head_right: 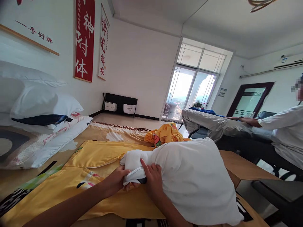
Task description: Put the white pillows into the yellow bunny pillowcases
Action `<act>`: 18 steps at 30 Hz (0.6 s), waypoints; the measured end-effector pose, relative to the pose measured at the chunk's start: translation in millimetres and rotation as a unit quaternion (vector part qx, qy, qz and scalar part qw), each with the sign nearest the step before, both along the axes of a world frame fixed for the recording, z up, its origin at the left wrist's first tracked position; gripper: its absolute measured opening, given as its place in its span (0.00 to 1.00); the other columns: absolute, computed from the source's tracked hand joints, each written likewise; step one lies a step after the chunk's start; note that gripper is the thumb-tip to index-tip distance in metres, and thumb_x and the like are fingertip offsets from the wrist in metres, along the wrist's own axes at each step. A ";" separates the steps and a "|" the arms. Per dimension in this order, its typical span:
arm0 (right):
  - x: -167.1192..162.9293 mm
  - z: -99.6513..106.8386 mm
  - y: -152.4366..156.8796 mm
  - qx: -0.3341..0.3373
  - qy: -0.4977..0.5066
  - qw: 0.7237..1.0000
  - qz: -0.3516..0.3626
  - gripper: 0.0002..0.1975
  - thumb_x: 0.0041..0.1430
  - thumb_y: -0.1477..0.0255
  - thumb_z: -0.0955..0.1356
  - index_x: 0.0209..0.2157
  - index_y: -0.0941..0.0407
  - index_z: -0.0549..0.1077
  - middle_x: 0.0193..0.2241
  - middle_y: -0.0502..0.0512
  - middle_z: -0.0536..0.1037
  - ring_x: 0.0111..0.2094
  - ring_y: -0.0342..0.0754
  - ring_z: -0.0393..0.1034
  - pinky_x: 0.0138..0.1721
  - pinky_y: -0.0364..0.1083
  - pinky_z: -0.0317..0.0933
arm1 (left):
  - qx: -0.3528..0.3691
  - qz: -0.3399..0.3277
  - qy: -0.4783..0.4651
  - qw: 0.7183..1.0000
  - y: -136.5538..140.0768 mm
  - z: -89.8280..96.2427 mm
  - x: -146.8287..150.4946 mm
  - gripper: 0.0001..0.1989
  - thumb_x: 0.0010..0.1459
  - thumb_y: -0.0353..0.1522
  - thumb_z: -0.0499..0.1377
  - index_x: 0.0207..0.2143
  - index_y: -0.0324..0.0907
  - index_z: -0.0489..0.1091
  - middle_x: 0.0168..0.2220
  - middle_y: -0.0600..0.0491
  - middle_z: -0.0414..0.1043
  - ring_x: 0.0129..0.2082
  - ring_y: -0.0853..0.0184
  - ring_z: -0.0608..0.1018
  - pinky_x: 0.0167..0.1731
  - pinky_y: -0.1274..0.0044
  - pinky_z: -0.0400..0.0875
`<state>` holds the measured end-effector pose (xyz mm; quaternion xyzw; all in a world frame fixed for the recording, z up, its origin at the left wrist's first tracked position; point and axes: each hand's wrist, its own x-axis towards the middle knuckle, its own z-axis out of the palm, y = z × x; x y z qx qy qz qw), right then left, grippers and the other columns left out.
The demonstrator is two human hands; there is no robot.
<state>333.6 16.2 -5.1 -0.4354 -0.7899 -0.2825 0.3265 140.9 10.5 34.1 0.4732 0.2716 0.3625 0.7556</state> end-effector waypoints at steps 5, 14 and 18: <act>11.4 42.8 21.7 -0.067 0.035 0.996 -0.046 0.16 0.51 0.80 0.62 0.39 0.57 0.75 0.26 0.54 0.75 0.33 0.49 0.64 0.40 0.47 0.51 | 0.140 -0.110 0.164 0.970 18.5 -5.9 -43.2 0.28 0.56 0.55 0.48 0.36 0.39 0.67 0.31 0.43 0.77 0.22 0.64 0.77 0.22 0.77 0.64; -3.2 163.0 85.4 -0.152 0.032 0.970 -0.190 0.10 0.50 0.75 0.62 0.29 0.58 0.75 0.29 0.62 0.78 0.33 0.53 0.68 0.37 0.47 0.51 | 0.308 0.068 0.409 0.856 69.6 -81.9 -136.5 0.19 0.46 0.49 0.61 0.32 0.44 0.72 0.44 0.42 0.74 0.51 0.47 0.71 0.53 0.60 0.58; -55.8 152.2 105.4 -0.225 -0.020 0.961 -0.157 0.13 0.51 0.74 0.62 0.34 0.56 0.78 0.36 0.61 0.79 0.38 0.54 0.71 0.34 0.45 0.52 | 0.352 0.055 0.438 0.825 73.6 -95.7 -133.0 0.15 0.49 0.46 0.59 0.26 0.44 0.71 0.36 0.43 0.74 0.42 0.49 0.74 0.49 0.60 0.61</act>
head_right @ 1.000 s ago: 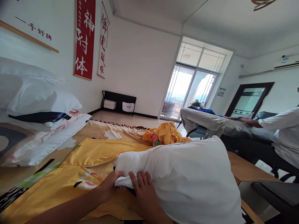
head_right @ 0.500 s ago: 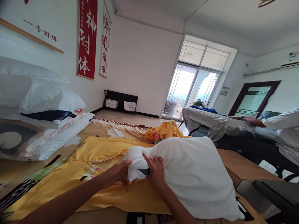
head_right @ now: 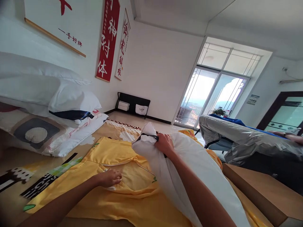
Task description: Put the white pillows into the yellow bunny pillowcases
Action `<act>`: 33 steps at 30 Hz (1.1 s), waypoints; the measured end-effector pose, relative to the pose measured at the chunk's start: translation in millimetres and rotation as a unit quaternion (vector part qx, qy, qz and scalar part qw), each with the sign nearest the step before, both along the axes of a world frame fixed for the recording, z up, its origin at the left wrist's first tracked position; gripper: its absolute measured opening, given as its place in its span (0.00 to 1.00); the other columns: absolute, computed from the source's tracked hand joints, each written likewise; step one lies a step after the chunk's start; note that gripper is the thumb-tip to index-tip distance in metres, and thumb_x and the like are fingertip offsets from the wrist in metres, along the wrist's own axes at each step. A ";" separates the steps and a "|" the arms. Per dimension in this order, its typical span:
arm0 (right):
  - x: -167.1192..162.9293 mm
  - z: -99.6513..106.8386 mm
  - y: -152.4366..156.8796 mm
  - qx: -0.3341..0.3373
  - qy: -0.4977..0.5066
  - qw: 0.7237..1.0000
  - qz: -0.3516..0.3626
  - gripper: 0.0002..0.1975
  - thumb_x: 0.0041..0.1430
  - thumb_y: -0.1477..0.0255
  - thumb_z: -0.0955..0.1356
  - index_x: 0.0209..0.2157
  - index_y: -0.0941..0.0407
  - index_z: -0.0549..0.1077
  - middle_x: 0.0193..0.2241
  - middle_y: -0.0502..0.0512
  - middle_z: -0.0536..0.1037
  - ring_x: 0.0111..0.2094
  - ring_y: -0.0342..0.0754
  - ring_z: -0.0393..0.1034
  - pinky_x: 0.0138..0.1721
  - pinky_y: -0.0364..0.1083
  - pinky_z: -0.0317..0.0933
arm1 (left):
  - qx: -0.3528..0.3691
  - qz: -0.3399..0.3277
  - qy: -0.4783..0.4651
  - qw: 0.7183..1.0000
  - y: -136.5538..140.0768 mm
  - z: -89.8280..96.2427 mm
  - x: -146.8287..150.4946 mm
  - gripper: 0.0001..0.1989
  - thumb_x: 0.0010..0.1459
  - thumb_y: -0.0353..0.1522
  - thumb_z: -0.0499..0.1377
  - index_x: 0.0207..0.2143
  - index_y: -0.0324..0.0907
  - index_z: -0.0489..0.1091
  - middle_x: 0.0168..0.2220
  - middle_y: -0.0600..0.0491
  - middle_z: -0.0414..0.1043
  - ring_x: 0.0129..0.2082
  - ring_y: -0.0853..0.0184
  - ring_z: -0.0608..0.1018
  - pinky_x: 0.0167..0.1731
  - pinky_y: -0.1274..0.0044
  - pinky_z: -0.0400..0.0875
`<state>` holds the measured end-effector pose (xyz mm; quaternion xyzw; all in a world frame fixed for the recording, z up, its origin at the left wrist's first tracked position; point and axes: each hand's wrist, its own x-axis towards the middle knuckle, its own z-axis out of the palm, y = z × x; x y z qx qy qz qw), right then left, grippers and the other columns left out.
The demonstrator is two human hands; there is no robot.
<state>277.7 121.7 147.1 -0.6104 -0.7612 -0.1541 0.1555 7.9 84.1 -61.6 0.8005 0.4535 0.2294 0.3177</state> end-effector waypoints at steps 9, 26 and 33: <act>-80.6 -130.8 25.7 -0.177 -0.059 0.980 0.067 0.13 0.46 0.76 0.65 0.35 0.58 0.78 0.35 0.60 0.80 0.38 0.51 0.73 0.39 0.44 0.55 | 0.028 0.042 0.152 0.987 13.9 -7.0 0.2 0.04 0.47 0.30 0.57 0.23 0.41 0.71 0.28 0.49 0.73 0.30 0.61 0.74 0.35 0.71 0.68; -83.2 -134.9 6.2 -0.195 -0.136 0.946 0.220 0.25 0.43 0.72 0.65 0.46 0.55 0.72 0.42 0.58 0.78 0.45 0.55 0.71 0.41 0.47 0.56 | 0.071 0.285 0.155 0.943 87.3 -9.4 -13.1 0.12 0.63 0.36 0.53 0.35 0.36 0.69 0.33 0.52 0.71 0.34 0.68 0.74 0.37 0.72 0.70; -133.4 -140.5 13.6 -0.210 -0.214 0.931 0.210 0.17 0.46 0.71 0.66 0.39 0.59 0.77 0.37 0.64 0.79 0.39 0.58 0.74 0.37 0.49 0.61 | 0.119 0.306 0.079 0.941 93.1 21.9 -9.0 0.12 0.65 0.36 0.51 0.35 0.37 0.68 0.33 0.53 0.71 0.33 0.69 0.74 0.37 0.74 0.69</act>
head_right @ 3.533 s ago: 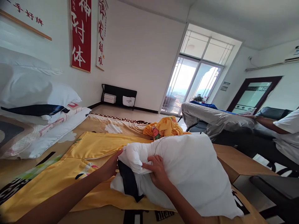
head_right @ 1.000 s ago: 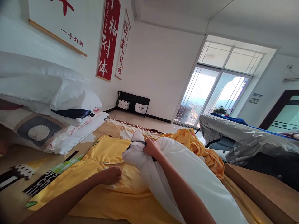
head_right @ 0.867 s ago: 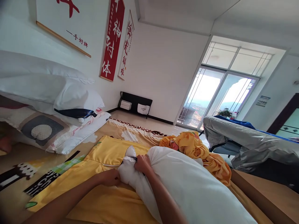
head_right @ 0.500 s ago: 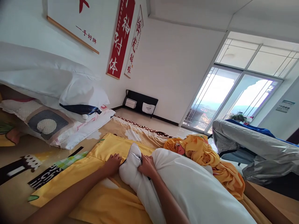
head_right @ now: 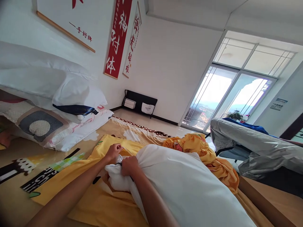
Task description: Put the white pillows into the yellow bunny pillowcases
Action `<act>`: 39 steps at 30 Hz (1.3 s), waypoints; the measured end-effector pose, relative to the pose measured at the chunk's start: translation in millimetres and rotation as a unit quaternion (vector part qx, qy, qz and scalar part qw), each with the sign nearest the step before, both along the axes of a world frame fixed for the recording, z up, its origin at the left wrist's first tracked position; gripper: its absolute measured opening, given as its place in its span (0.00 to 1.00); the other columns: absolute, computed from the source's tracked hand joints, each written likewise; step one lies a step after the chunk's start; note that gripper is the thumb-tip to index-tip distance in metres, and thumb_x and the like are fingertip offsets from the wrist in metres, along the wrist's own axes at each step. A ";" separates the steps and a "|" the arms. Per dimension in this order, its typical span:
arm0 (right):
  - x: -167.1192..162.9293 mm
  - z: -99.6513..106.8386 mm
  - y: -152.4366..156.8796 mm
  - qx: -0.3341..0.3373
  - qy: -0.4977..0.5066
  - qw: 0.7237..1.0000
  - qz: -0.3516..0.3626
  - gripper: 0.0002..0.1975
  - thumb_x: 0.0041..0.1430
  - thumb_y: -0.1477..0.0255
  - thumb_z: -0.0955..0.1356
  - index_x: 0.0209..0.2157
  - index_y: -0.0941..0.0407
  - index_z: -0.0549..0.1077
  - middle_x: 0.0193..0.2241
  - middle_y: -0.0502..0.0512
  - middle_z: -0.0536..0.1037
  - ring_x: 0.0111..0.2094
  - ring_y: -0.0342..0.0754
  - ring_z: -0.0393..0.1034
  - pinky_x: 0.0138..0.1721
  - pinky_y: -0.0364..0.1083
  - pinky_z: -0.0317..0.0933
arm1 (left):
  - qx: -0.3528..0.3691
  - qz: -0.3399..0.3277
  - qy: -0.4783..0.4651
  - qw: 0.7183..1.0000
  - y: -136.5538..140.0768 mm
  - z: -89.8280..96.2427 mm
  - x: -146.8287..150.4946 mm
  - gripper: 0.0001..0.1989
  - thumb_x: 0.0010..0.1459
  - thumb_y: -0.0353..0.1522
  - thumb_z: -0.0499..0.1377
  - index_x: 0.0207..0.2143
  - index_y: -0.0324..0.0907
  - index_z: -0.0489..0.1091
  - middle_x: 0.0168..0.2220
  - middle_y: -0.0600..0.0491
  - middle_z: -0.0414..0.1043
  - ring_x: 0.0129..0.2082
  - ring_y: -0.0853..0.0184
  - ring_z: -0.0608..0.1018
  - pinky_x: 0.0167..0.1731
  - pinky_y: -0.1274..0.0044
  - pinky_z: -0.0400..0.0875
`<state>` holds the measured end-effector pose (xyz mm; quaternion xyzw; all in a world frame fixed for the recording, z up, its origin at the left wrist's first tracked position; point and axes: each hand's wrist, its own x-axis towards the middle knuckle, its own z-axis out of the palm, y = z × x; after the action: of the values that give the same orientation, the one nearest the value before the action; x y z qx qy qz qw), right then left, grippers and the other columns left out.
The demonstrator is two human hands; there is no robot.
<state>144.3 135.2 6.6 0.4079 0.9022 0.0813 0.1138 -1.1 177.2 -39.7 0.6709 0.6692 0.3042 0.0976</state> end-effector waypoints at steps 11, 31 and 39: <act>-2.9 -14.7 34.8 0.096 0.097 0.987 -0.082 0.20 0.55 0.74 0.61 0.46 0.65 0.74 0.47 0.70 0.74 0.51 0.59 0.66 0.54 0.55 0.53 | -0.014 -0.029 0.115 0.993 -37.5 0.6 -2.0 0.13 0.59 0.25 0.49 0.45 0.41 0.65 0.48 0.45 0.69 0.50 0.61 0.71 0.46 0.74 0.64; 74.8 -12.0 -51.4 0.067 0.160 0.985 -0.009 0.25 0.55 0.80 0.61 0.55 0.52 0.69 0.49 0.58 0.74 0.50 0.54 0.66 0.52 0.51 0.54 | 0.032 -0.162 0.255 0.953 -89.4 -4.1 -11.5 0.22 0.56 0.28 0.52 0.54 0.41 0.62 0.58 0.40 0.62 0.58 0.54 0.64 0.56 0.62 0.55; 44.5 13.7 9.4 0.047 0.200 0.977 -0.066 0.19 0.49 0.80 0.61 0.41 0.53 0.75 0.41 0.54 0.79 0.43 0.49 0.72 0.39 0.43 0.56 | -0.110 -0.196 0.270 0.936 -97.7 20.3 -2.8 0.17 0.55 0.40 0.54 0.40 0.39 0.73 0.39 0.41 0.76 0.43 0.51 0.77 0.56 0.57 0.55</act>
<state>188.7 144.6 20.3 0.4795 0.8730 0.0329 -0.0828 -3.9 79.4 -19.4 0.8308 0.5547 0.0110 0.0447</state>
